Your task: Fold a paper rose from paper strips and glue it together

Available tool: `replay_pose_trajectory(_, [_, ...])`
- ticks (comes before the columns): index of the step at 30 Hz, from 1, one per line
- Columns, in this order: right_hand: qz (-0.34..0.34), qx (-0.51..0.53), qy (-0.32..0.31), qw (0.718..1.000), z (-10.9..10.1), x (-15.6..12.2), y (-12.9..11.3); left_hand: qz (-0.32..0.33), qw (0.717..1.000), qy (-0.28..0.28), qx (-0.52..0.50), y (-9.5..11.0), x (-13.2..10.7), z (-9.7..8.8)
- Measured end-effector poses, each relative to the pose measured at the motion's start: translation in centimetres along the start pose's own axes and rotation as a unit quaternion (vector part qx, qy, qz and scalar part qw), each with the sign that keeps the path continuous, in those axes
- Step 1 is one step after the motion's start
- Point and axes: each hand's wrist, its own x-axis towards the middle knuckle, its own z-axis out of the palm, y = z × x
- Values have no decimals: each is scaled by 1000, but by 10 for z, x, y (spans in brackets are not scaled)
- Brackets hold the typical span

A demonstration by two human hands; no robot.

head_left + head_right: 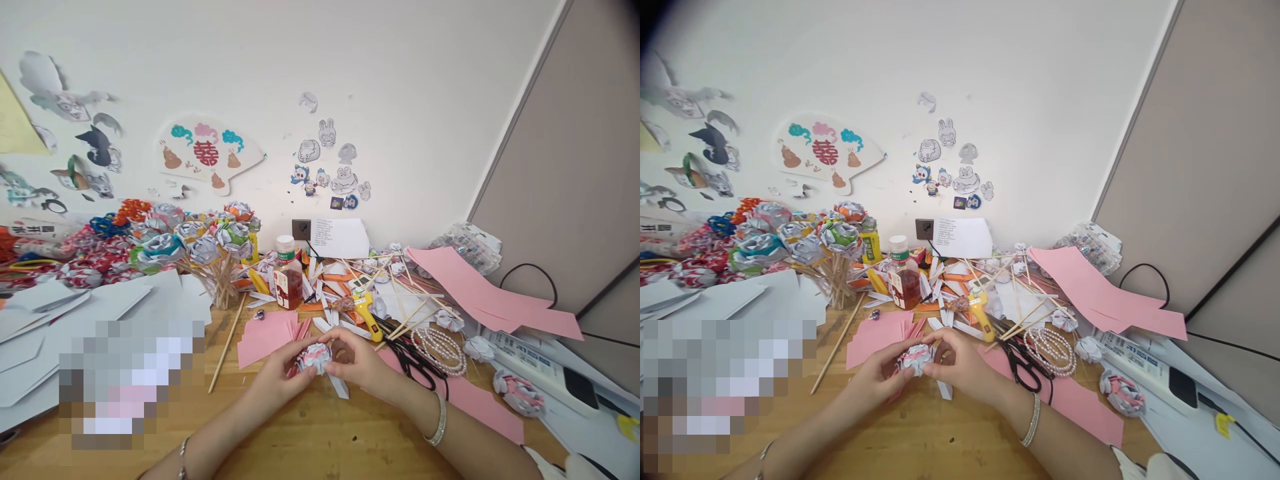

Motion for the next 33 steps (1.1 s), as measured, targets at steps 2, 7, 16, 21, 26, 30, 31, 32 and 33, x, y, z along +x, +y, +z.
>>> replay_pose_trajectory(2, [1, -8, 0, 1000, 1, 0, -1, -2, 1000, 7, 5, 2, 0, 1])
replay_pose_trajectory(7, [3, -18, -2, 1000, 3, 0, -1, -8, 1000, 14, 23, 4, 0, 4])
replay_pose_trajectory(16, [7, 8, -9, 1000, 2, -1, -1, -17, 999, 29, 13, 5, 1, 5])
replay_pose_trajectory(21, [6, 8, -4, 1000, 3, 0, 2, -10, 1000, 19, 16, 6, 1, 5])
replay_pose_trajectory(26, [10, 6, -5, 1000, 4, 0, 4, -11, 1000, 13, 16, 5, 2, 5])
replay_pose_trajectory(30, [7, 7, -5, 1000, 4, 0, 3, -11, 1000, 9, 10, 4, 2, 4])
replay_pose_trajectory(31, [6, 7, -5, 1000, 4, 0, 2, -9, 1000, 7, 6, 3, 2, 4])
replay_pose_trajectory(32, [6, 6, -5, 1000, 4, -1, 2, -7, 1000, 4, 2, 3, 2, 3])
replay_pose_trajectory(33, [4, 3, -5, 1000, 4, -1, 1, -4, 1000, 1, -2, 2, 2, 3])
